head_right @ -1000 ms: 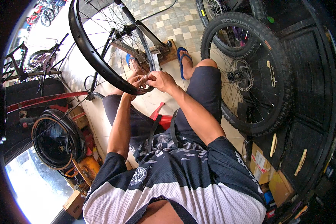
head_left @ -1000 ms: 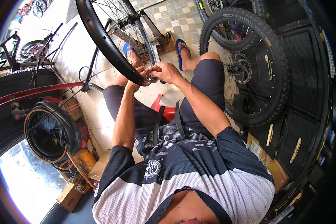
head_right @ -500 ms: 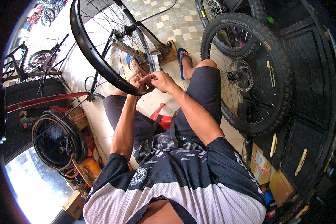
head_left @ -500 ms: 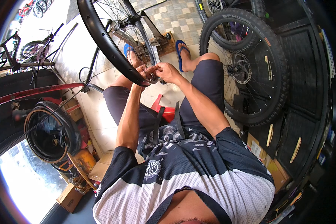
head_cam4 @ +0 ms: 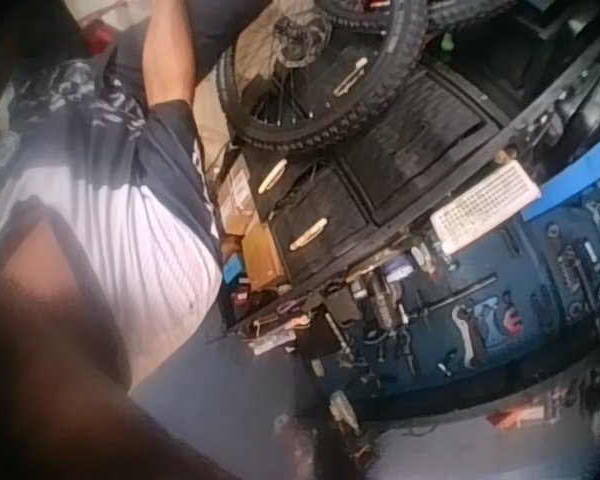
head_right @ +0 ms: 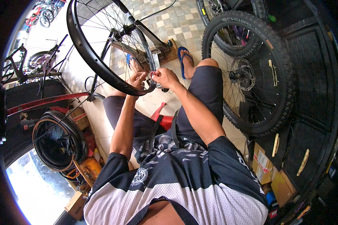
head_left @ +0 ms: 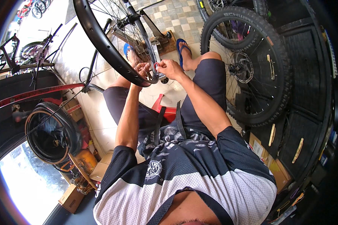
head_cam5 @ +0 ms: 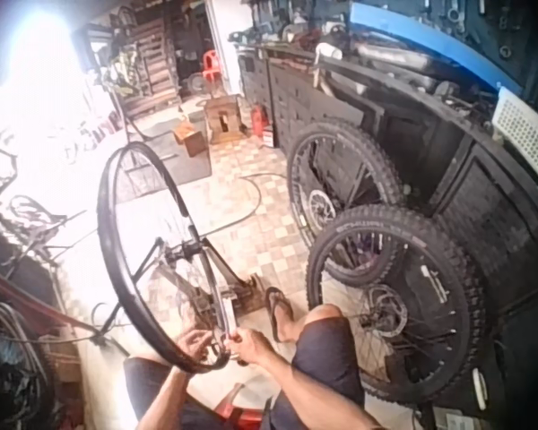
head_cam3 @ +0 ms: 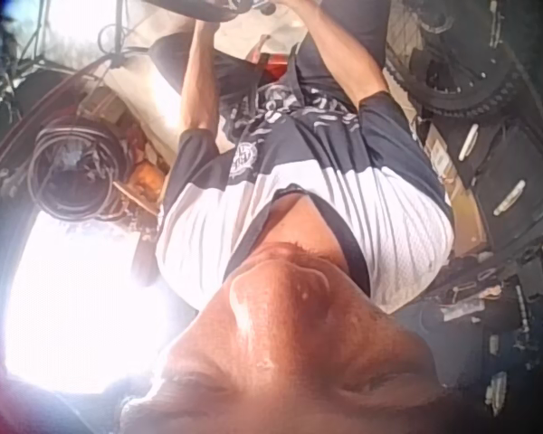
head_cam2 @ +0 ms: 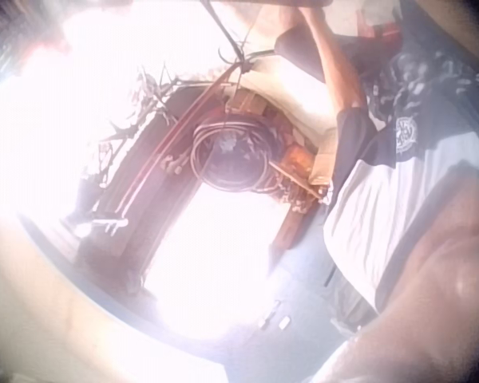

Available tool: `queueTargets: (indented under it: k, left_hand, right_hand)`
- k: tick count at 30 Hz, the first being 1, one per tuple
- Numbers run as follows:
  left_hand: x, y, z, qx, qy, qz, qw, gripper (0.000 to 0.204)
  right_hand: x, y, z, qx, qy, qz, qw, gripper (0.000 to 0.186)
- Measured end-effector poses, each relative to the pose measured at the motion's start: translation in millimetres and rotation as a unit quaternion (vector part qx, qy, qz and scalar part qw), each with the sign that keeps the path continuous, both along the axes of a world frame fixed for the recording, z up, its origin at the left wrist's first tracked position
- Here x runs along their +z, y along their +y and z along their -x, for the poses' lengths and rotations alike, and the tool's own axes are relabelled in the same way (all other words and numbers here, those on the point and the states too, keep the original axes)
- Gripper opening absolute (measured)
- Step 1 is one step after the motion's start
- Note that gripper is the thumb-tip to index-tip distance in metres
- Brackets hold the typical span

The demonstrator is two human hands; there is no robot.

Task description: The person adjusts the spokes of a bicycle wheel mounted on a truing stand, using a spoke wrench to tighten or loosen individual spokes while rotating the wheel to check alignment.

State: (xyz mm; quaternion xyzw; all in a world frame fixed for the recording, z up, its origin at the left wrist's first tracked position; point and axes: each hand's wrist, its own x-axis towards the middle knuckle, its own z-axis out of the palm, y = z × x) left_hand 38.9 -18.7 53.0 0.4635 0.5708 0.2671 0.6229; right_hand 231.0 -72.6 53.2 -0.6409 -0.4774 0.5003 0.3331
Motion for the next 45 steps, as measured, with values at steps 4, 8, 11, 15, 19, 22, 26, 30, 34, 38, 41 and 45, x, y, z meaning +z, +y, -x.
queueTargets:
  k: [4, 8, 11, 15, 19, 22, 26, 30, 34, 38, 41, 45]
  left_hand:
    - [14.8, -3.8, -6.4, 0.005, -0.052, 0.038, 0.998, 0.028]
    - [16.3, -0.5, -1.8, -0.048, -0.025, -0.005, 0.999, 0.029]
    - [10.7, 3.0, 3.4, -0.070, 0.010, 0.015, 0.997, 0.034]
    - [7.1, 4.3, 6.3, -0.069, 0.038, 0.033, 0.996, 0.039]
    - [13.3, 9.4, 5.8, -0.099, 0.124, 0.031, 0.987, 0.039]
    - [18.2, 12.8, 3.9, -0.142, 0.171, 0.018, 0.975, 0.039]
    - [16.2, 9.4, 1.0, -0.190, 0.077, -0.115, 0.972, 0.035]
    - [10.1, 4.8, -1.6, -0.119, 0.023, -0.005, 0.993, 0.024]
    - [15.7, 3.7, -7.6, -0.143, 0.061, -0.114, 0.981, 0.030]
    - [37.0, 2.8, -9.8, -0.094, 0.047, -0.062, 0.993, 0.044]
    - [46.5, 1.6, -11.8, -0.087, 0.072, -0.034, 0.993, 0.047]
    - [44.0, 1.2, -11.2, -0.076, 0.048, -0.023, 0.996, 0.048]
  right_hand:
    - [-14.4, 2.3, 9.4, 0.012, 0.084, 0.007, 0.996, 0.028]
    - [-12.0, 1.6, 11.6, 0.027, 0.094, 0.018, 0.995, 0.027]
    - [-5.4, 0.2, 12.1, 0.039, 0.050, -0.014, 0.998, 0.027]
    - [-2.2, -0.9, 11.5, 0.033, 0.119, 0.005, 0.992, 0.028]
    - [-5.5, 2.4, 7.5, 0.056, 0.093, 0.010, 0.994, 0.026]
    - [-10.2, 2.7, 7.1, 0.065, 0.072, -0.020, 0.995, 0.025]
    - [-21.8, 4.7, 7.5, 0.068, 0.108, -0.010, 0.992, 0.023]
    - [-38.4, 6.6, 12.3, 0.074, 0.159, -0.005, 0.984, 0.024]
    - [-44.8, 10.1, 20.7, 0.067, 0.186, -0.010, 0.980, 0.022]
    - [-30.5, 5.6, 16.4, 0.038, 0.169, 0.008, 0.985, 0.019]
    - [-14.0, 2.9, 7.7, 0.039, 0.172, 0.023, 0.984, 0.020]
    - [2.4, 1.7, 7.8, 0.054, 0.179, 0.023, 0.982, 0.021]
